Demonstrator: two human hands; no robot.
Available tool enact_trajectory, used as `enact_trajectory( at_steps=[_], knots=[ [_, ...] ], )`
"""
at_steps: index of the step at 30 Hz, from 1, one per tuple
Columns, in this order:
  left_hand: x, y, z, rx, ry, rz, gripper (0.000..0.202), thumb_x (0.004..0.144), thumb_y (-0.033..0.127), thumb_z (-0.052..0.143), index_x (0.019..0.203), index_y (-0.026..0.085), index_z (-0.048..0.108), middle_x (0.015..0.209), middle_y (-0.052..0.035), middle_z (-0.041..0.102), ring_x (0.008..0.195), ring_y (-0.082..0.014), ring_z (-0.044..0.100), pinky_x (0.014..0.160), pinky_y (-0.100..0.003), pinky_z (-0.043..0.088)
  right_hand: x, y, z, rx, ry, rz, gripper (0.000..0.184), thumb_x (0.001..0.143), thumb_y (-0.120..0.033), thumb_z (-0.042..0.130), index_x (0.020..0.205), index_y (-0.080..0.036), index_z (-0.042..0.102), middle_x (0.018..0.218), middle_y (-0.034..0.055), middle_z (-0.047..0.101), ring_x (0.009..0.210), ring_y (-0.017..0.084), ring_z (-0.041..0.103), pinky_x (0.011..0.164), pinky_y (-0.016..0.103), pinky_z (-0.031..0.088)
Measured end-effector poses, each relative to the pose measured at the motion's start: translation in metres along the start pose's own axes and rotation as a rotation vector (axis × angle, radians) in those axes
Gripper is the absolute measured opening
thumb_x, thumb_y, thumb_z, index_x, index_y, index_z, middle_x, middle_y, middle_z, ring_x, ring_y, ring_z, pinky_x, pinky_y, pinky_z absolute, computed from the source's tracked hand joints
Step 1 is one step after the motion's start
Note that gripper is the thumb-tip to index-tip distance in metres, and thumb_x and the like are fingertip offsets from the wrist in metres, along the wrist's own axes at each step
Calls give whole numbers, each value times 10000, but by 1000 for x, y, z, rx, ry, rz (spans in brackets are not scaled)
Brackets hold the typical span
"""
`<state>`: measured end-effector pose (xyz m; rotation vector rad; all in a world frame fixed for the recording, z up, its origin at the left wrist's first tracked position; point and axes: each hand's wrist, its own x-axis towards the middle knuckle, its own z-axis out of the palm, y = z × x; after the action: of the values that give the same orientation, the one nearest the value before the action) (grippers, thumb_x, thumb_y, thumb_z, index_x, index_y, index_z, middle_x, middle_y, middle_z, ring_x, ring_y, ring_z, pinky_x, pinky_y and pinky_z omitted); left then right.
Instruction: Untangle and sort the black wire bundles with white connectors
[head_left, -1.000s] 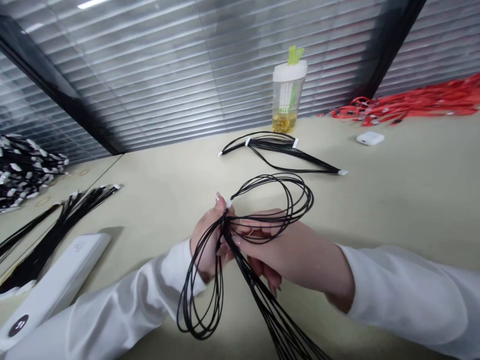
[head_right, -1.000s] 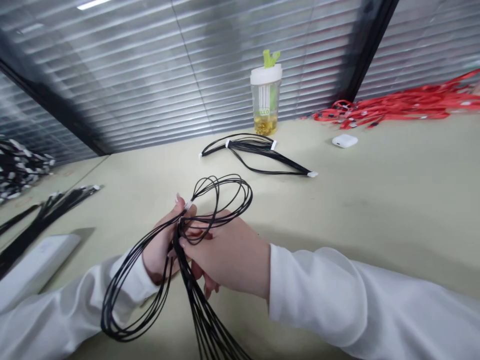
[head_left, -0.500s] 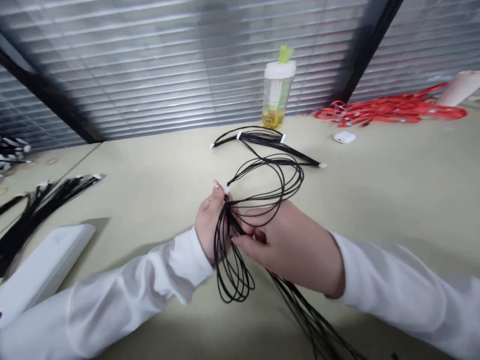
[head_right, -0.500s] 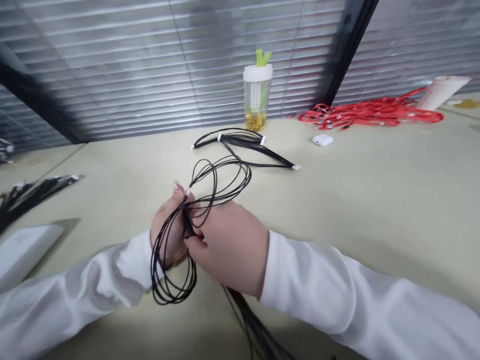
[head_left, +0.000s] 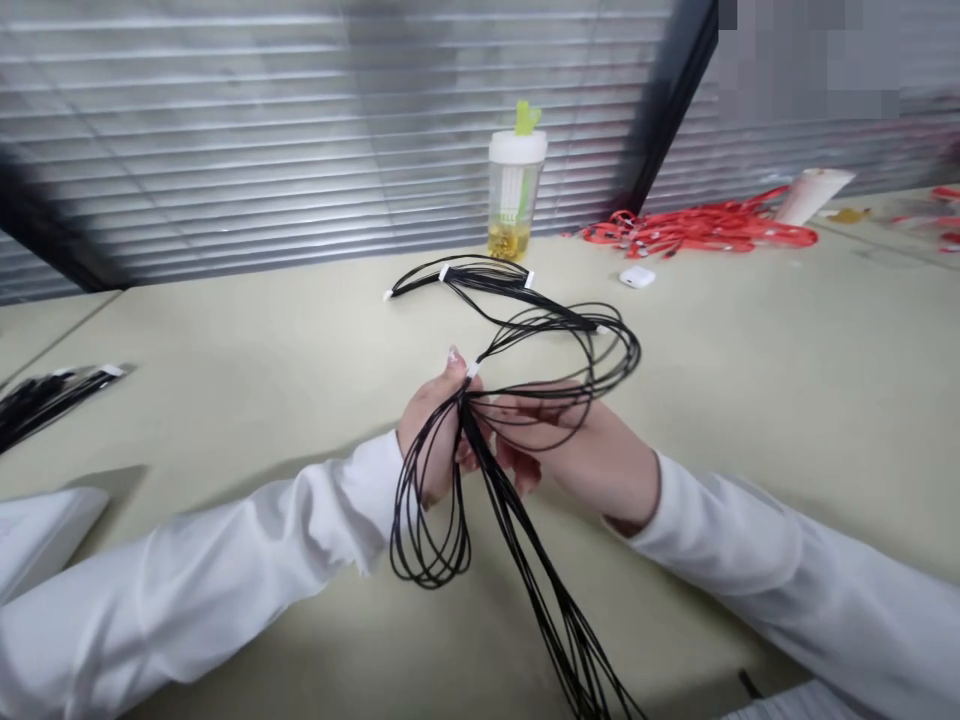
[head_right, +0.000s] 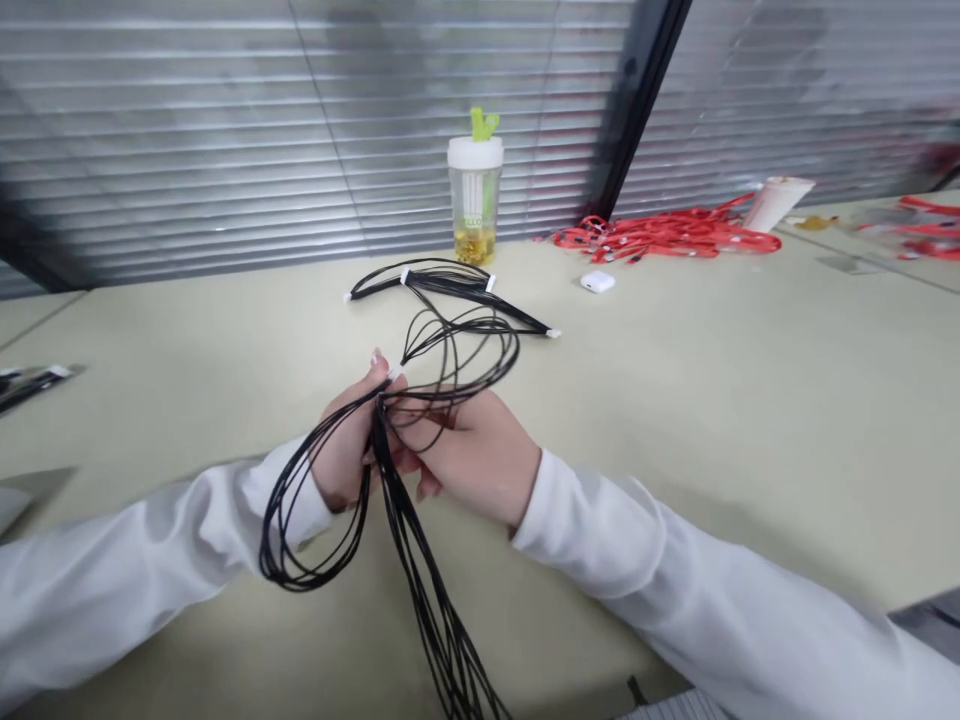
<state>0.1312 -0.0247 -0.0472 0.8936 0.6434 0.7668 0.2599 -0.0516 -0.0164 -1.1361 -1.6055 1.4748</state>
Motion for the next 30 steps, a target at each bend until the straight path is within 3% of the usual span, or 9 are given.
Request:
enact_trajectory(
  at_steps=[5,11,13,17,23,30],
  knots=[
    [-2,-4,0,-14,169,3,516,766,627,406,525,171,391,347,-9,442,285,-145,461,288,-209,291,-4,-2,4,-102,-11,9,312,852,-314,406,597,-135,412,576,1,518,471,63,484,517,198,440],
    [-6,0,3,5,38,-55,636,800,664,230,497,153,458,425,-90,533,405,-243,580,362,-318,424,-4,1,0,-38,-122,-14,239,839,-315,422,703,-129,487,637,21,556,459,72,500,468,192,432],
    [-7,0,4,45,107,-76,643,781,689,230,502,155,456,427,-98,539,380,-230,564,332,-288,388,-4,3,0,-44,-103,-11,263,837,-337,428,676,-133,462,658,41,574,456,76,492,458,197,419],
    [-7,-1,6,56,234,-27,564,775,660,337,488,174,362,329,-18,421,253,-118,403,272,-197,238,-5,7,3,-38,-94,-37,289,850,-351,405,662,-135,441,711,60,594,472,76,489,460,199,402],
    [-8,0,9,0,174,-87,550,763,673,336,512,183,336,324,1,365,265,-144,415,275,-217,262,-4,11,3,-36,-115,-52,277,863,-339,388,699,-124,445,643,31,536,455,68,489,464,191,416],
    [-7,3,12,-25,223,-96,520,774,632,382,529,176,330,316,40,292,217,-63,252,257,-172,151,-4,14,3,99,-127,-30,263,845,-362,436,720,-130,448,586,-2,472,478,92,513,444,195,420]
  ],
)
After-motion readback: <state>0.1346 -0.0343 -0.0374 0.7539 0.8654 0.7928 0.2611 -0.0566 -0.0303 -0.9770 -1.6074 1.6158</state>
